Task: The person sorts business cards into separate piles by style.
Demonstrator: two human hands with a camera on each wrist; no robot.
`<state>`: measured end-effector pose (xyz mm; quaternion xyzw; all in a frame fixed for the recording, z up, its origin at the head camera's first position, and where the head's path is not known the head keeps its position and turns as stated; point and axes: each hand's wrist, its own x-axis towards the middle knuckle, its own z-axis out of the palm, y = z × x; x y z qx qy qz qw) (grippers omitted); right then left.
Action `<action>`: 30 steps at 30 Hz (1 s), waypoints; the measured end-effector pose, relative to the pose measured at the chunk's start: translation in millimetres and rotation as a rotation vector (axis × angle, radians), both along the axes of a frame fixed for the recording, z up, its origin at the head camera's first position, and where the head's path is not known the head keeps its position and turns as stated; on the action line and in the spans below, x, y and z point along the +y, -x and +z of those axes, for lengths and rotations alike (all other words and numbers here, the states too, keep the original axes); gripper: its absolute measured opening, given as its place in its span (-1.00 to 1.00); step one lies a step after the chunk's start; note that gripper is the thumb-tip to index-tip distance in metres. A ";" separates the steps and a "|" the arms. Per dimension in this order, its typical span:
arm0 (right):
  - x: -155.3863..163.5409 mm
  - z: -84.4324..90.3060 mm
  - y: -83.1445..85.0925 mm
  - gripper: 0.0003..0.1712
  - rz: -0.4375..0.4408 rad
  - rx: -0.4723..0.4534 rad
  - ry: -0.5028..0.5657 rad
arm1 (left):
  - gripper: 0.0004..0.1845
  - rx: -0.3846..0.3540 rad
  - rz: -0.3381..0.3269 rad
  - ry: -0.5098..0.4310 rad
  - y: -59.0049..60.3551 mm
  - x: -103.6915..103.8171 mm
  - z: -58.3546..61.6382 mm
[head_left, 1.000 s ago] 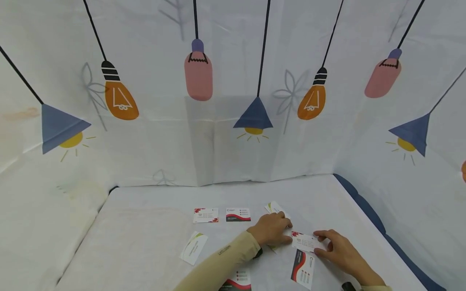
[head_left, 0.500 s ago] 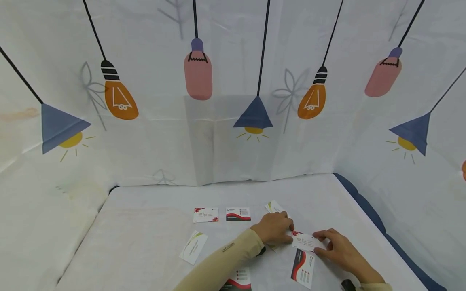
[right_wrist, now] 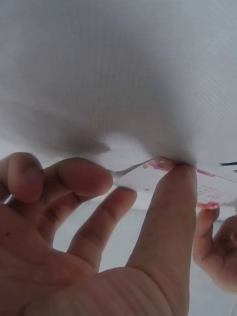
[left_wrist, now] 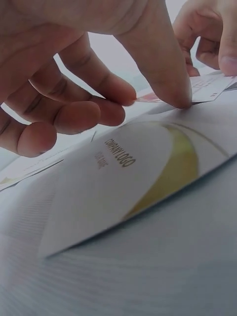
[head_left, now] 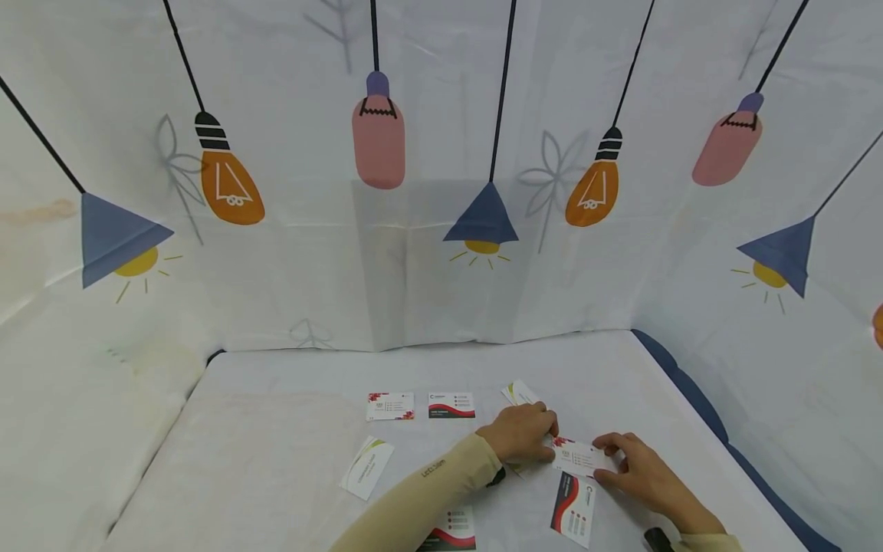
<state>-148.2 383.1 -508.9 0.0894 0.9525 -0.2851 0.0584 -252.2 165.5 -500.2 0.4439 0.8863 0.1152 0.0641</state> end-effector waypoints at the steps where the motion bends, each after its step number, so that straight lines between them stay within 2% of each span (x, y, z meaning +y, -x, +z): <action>1: 0.1 -0.4 0.0 -0.34 -0.002 0.003 -0.001 | -0.72 -0.004 0.002 -0.005 0.0 0.4 -0.4; 9: 1.5 -1.9 -1.4 -0.36 -0.010 0.025 0.014 | -0.77 -0.103 -0.008 -0.091 0.2 -0.7 -0.5; 17: 2.7 -1.1 -5.4 -0.33 -0.022 0.034 0.011 | -0.77 -0.166 0.009 -0.160 -0.9 -0.2 0.2; 30: 2.0 -2.2 -6.2 -0.37 -0.039 0.110 -0.027 | -0.79 -0.142 0.020 -0.213 -1.2 2.2 0.5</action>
